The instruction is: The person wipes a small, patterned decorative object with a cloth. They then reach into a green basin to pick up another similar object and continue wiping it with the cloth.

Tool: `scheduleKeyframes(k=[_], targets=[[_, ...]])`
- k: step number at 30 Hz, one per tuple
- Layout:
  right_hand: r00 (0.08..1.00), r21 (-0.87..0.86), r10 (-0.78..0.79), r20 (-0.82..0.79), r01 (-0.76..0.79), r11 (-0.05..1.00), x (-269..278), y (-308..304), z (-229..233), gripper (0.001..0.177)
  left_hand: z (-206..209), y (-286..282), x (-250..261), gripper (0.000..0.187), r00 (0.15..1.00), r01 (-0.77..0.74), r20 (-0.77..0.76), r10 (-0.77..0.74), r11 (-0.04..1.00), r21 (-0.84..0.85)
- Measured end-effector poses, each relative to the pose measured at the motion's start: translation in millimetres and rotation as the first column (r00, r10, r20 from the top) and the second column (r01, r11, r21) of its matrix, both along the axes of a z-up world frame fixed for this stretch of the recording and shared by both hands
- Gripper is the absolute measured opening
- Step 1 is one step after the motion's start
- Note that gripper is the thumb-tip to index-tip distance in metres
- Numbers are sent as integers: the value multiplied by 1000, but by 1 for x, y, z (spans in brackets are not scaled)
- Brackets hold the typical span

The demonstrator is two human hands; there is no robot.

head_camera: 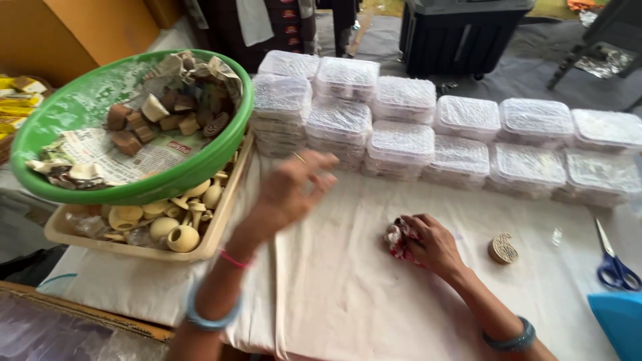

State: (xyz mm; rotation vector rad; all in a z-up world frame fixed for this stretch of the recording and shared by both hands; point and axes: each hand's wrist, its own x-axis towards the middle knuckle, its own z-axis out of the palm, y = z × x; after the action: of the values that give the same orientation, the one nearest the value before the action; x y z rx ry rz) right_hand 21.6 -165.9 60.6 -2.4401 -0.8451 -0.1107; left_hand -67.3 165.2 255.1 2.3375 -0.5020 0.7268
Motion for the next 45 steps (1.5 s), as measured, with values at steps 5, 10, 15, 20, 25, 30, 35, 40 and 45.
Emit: scheduleKeyframes(k=[5,10,15,20,25,30,35,40,45], targets=[[999,90,30,-34,-27,996,-8,-5,5,53,77,140,18,31,909,-362,-98,406,882,301],[993,79,2,-116,7,997,-9,-1,10,52,64,281,29,47,528,-571,-191,827,513,641],[996,80,-35,-88,42,996,-6,-2,3,50,56,336,38,55,145,-373,-314,938,346,861],[989,84,-64,-134,75,994,-6,2,6,47,23,373,59,70,114,-331,-400,909,414,848],[982,87,-87,-169,102,991,-3,2,5,45,29,344,98,64,241,-270,-406,882,462,845],[951,86,-115,-287,145,986,-4,4,11,48,25,299,144,59,288,-229,-433,854,500,835],[967,96,-58,-249,84,992,5,-10,-15,52,-62,356,191,46,303,-302,-364,881,451,840],[987,147,-2,-162,26,989,9,-13,-30,53,-64,379,196,53,443,-441,-432,785,611,658],[975,109,-72,-208,96,989,6,-8,-19,49,-33,361,169,46,416,-370,-478,773,625,688]])
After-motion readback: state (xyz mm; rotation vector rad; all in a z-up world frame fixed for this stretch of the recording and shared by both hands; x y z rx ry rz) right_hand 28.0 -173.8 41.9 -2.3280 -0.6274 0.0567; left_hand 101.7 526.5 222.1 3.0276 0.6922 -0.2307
